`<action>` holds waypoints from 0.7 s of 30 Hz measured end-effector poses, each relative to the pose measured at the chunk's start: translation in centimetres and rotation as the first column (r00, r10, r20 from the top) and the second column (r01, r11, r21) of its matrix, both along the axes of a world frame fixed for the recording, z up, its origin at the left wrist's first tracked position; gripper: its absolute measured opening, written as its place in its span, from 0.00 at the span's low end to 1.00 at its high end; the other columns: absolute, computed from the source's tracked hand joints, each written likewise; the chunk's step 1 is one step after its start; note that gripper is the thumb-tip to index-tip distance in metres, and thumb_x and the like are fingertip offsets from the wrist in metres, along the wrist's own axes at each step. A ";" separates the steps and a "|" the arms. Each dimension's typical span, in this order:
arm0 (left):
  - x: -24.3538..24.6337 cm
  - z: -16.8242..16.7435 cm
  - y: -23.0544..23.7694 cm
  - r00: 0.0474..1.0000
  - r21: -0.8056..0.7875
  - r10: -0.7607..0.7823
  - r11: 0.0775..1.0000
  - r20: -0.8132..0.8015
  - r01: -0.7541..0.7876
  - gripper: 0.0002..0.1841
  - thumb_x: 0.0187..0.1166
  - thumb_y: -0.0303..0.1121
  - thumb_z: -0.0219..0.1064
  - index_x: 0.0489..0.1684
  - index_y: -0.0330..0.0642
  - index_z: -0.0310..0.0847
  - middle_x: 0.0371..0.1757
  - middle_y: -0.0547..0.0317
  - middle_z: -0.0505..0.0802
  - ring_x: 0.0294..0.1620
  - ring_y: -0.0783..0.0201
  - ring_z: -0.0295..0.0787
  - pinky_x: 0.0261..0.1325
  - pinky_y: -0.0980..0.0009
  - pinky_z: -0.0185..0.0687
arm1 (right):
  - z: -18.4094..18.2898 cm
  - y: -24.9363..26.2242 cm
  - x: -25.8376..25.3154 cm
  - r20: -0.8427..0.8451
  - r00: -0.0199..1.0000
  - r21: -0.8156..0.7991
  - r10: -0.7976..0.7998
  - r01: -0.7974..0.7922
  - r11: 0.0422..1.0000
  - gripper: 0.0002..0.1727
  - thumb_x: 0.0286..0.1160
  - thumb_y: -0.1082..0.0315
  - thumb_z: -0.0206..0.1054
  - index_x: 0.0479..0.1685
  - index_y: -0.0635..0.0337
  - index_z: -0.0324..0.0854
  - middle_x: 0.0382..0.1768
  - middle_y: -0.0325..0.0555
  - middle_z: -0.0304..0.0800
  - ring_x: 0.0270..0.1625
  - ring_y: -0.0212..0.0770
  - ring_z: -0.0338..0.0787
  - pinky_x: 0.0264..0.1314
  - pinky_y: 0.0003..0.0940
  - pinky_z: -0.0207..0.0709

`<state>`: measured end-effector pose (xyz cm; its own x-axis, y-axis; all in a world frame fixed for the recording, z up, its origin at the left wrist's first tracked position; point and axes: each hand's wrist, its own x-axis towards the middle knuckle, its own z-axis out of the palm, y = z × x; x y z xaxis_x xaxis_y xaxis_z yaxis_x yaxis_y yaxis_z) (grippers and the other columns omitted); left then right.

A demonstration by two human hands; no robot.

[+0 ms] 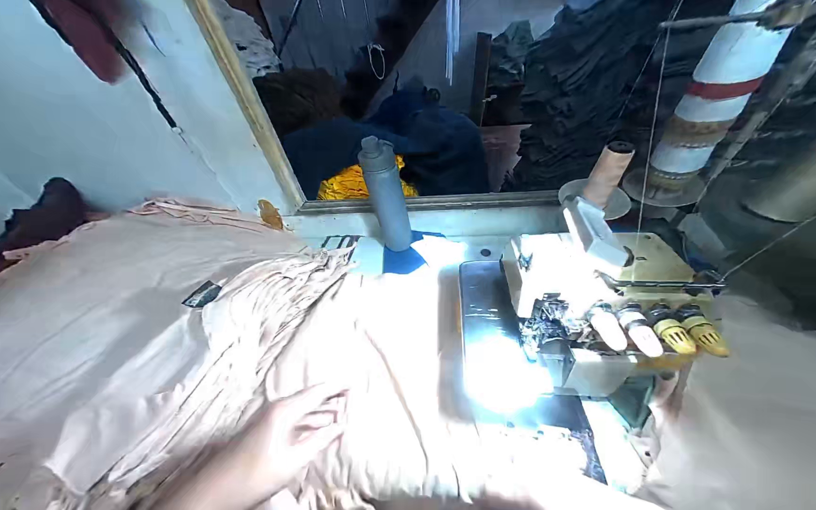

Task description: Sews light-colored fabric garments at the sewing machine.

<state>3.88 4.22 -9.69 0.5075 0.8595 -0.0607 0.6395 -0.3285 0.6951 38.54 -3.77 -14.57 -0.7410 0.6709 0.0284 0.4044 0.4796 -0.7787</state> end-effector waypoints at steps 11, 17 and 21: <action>4.1 -9.7 3.5 0.741 0.286 0.237 0.956 -0.628 -0.064 0.31 0.83 0.55 0.64 0.79 0.44 0.79 0.65 0.36 0.90 0.59 0.35 0.92 0.53 0.39 0.86 | -10.2 4.2 -6.5 -0.180 0.935 0.258 -0.307 0.346 0.902 0.15 0.81 0.63 0.66 0.52 0.66 0.89 0.67 0.56 0.89 0.74 0.52 0.86 0.79 0.42 0.75; 1.8 -10.9 5.1 0.861 0.415 0.277 0.906 -0.427 -0.086 0.16 0.79 0.41 0.69 0.51 0.37 0.94 0.37 0.46 0.96 0.37 0.44 0.95 0.41 0.41 0.88 | -12.2 3.6 -6.6 -0.195 0.933 0.371 -0.302 0.355 0.858 0.08 0.79 0.64 0.68 0.44 0.56 0.90 0.65 0.47 0.92 0.77 0.50 0.83 0.80 0.42 0.74; 5.0 -10.0 8.8 0.896 0.450 0.280 0.887 -0.345 -0.104 0.10 0.81 0.33 0.70 0.47 0.39 0.95 0.48 0.47 0.96 0.46 0.44 0.95 0.48 0.40 0.87 | -12.2 3.8 -6.6 -0.218 0.923 0.347 -0.316 0.376 0.859 0.08 0.79 0.66 0.67 0.43 0.57 0.91 0.63 0.47 0.93 0.76 0.50 0.84 0.80 0.42 0.74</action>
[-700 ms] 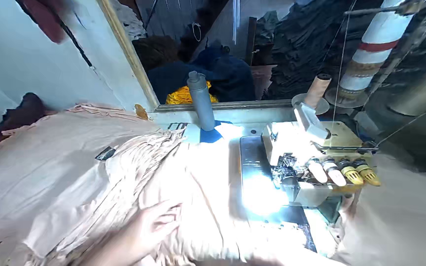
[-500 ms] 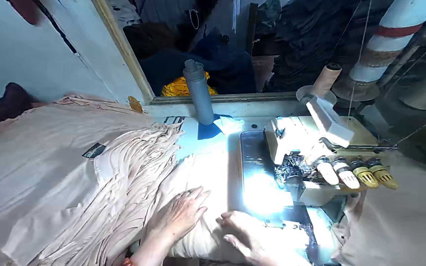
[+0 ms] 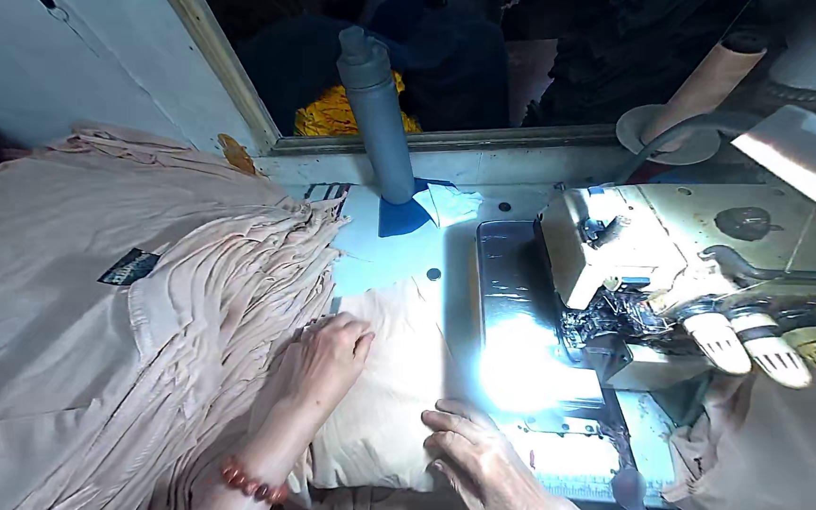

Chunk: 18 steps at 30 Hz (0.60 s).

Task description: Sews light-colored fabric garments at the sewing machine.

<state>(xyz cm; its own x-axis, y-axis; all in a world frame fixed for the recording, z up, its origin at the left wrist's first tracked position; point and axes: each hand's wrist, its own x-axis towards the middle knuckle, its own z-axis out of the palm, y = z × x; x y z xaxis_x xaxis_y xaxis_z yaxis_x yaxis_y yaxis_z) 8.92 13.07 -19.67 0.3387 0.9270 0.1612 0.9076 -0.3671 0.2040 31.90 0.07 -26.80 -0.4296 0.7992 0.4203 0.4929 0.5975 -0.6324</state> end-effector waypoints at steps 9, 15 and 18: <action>6.5 -1.2 6.3 0.854 0.066 -0.468 0.868 -0.226 0.492 0.20 0.69 0.13 0.69 0.58 0.37 0.91 0.51 0.43 0.94 0.59 0.39 0.90 0.63 0.44 0.82 | 0.4 0.4 -0.6 -0.011 0.998 -0.023 -0.066 0.066 0.998 0.09 0.81 0.66 0.67 0.39 0.57 0.91 0.60 0.46 0.94 0.70 0.47 0.87 0.76 0.38 0.77; 4.5 0.2 8.2 0.924 0.067 -0.351 0.929 -0.150 0.364 0.02 0.71 0.25 0.74 0.33 0.38 0.93 0.48 0.45 0.93 0.58 0.40 0.88 0.69 0.37 0.73 | 1.4 1.0 -1.5 -0.039 0.989 -0.166 -0.145 0.137 0.977 0.15 0.81 0.70 0.65 0.60 0.51 0.91 0.84 0.67 0.69 0.87 0.60 0.71 0.80 0.46 0.76; 2.4 1.5 8.3 0.937 -0.083 -0.230 0.962 0.261 0.260 0.01 0.69 0.24 0.73 0.31 0.36 0.91 0.60 0.46 0.92 0.68 0.46 0.85 0.74 0.42 0.71 | 2.0 1.1 -1.7 -0.043 0.985 -0.250 -0.165 0.149 0.957 0.20 0.77 0.69 0.68 0.69 0.48 0.88 0.85 0.75 0.64 0.73 0.60 0.87 0.62 0.44 0.88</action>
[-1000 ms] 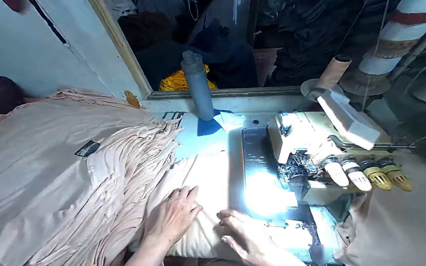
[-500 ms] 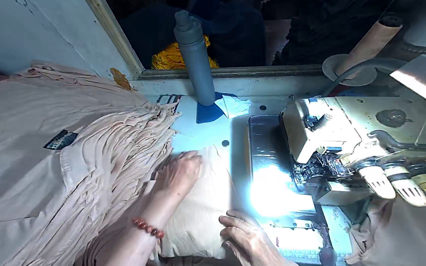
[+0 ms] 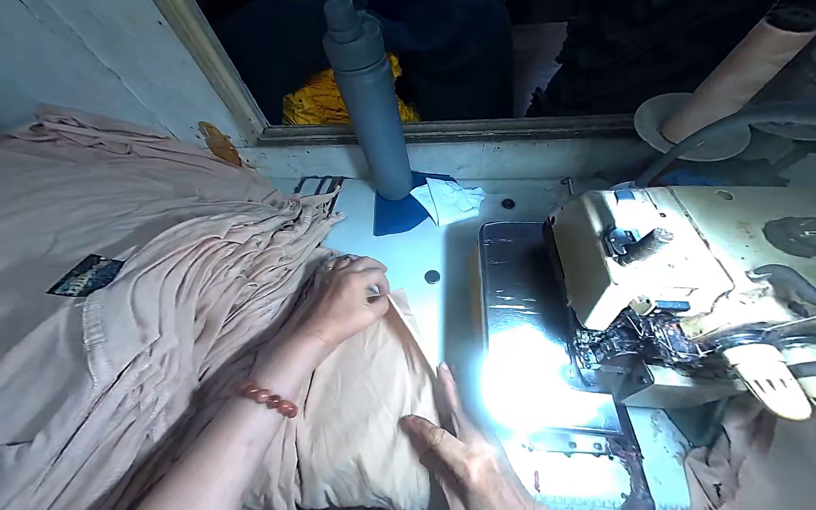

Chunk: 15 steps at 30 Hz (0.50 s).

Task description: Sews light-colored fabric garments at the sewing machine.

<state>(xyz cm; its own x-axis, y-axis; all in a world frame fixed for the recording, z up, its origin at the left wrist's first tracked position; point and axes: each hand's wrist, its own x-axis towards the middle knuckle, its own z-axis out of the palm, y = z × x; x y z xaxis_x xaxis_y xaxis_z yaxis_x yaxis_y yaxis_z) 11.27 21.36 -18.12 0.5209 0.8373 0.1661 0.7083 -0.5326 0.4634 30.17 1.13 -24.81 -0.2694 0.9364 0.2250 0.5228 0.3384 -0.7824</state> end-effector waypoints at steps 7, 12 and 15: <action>-0.8 0.9 -2.0 0.785 -0.523 0.352 0.852 0.510 -0.043 0.07 0.77 0.18 0.62 0.34 0.39 0.84 0.27 0.66 0.90 0.30 0.76 0.85 0.39 0.77 0.82 | -1.4 0.2 -0.1 0.053 0.998 0.115 -0.025 0.019 0.993 0.27 0.75 0.64 0.72 0.73 0.68 0.80 0.79 0.65 0.78 0.72 0.54 0.89 0.63 0.40 0.88; 1.5 -0.4 -1.3 0.947 -0.378 0.312 0.888 0.079 -0.261 0.06 0.80 0.29 0.72 0.41 0.35 0.90 0.33 0.49 0.91 0.36 0.57 0.85 0.46 0.53 0.79 | -1.1 0.6 -0.7 -0.003 0.999 0.247 -0.051 0.050 0.968 0.23 0.72 0.64 0.73 0.63 0.70 0.84 0.62 0.63 0.90 0.69 0.54 0.89 0.69 0.34 0.83; 2.7 -0.8 -0.8 0.931 -0.356 0.350 0.862 -0.100 -0.362 0.08 0.79 0.34 0.74 0.45 0.37 0.92 0.44 0.40 0.94 0.52 0.42 0.91 0.59 0.39 0.79 | 1.7 0.5 -1.2 -0.273 0.961 -0.078 -0.050 0.029 0.997 0.22 0.72 0.72 0.73 0.65 0.74 0.84 0.60 0.65 0.88 0.61 0.48 0.91 0.66 0.33 0.83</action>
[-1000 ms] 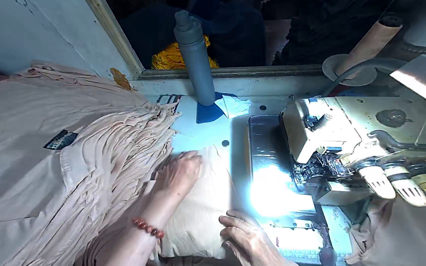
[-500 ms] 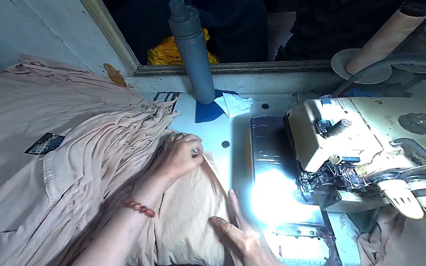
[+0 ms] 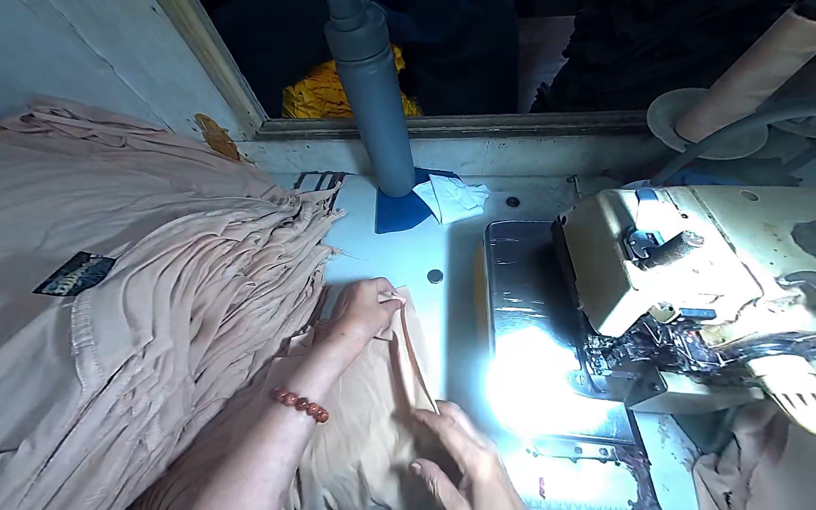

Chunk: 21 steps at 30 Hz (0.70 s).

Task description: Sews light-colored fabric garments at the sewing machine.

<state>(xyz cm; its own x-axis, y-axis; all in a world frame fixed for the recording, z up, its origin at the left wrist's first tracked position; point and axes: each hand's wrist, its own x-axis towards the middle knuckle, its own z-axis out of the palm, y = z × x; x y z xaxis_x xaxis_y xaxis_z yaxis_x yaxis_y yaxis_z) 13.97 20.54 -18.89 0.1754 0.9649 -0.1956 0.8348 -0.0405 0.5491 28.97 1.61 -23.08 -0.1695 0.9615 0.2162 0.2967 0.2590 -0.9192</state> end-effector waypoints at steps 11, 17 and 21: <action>1.2 -0.3 0.5 0.987 -0.030 0.105 0.994 -0.122 -0.109 0.12 0.80 0.39 0.73 0.49 0.40 0.92 0.46 0.40 0.94 0.54 0.40 0.89 0.55 0.37 0.79 | 0.0 0.3 0.1 -0.315 0.949 -0.423 -0.033 -0.109 0.899 0.22 0.77 0.71 0.68 0.68 0.72 0.82 0.66 0.59 0.85 0.65 0.37 0.87 0.67 0.28 0.80; 1.7 0.2 0.4 0.975 -0.017 0.105 0.994 -0.195 -0.111 0.13 0.80 0.41 0.74 0.48 0.41 0.92 0.46 0.41 0.93 0.53 0.40 0.90 0.53 0.38 0.79 | -0.3 0.1 0.0 -0.328 0.944 -0.382 -0.033 -0.100 0.919 0.21 0.76 0.73 0.68 0.66 0.74 0.83 0.64 0.61 0.87 0.64 0.37 0.87 0.66 0.28 0.80; 2.0 0.2 0.4 0.981 0.073 0.063 0.996 -0.185 -0.050 0.10 0.74 0.34 0.79 0.40 0.35 0.90 0.56 0.42 0.88 0.63 0.40 0.82 0.63 0.40 0.77 | -0.4 0.0 -0.1 -0.328 0.944 -0.369 -0.036 -0.093 0.925 0.20 0.76 0.73 0.68 0.66 0.75 0.83 0.63 0.61 0.87 0.63 0.37 0.88 0.65 0.28 0.80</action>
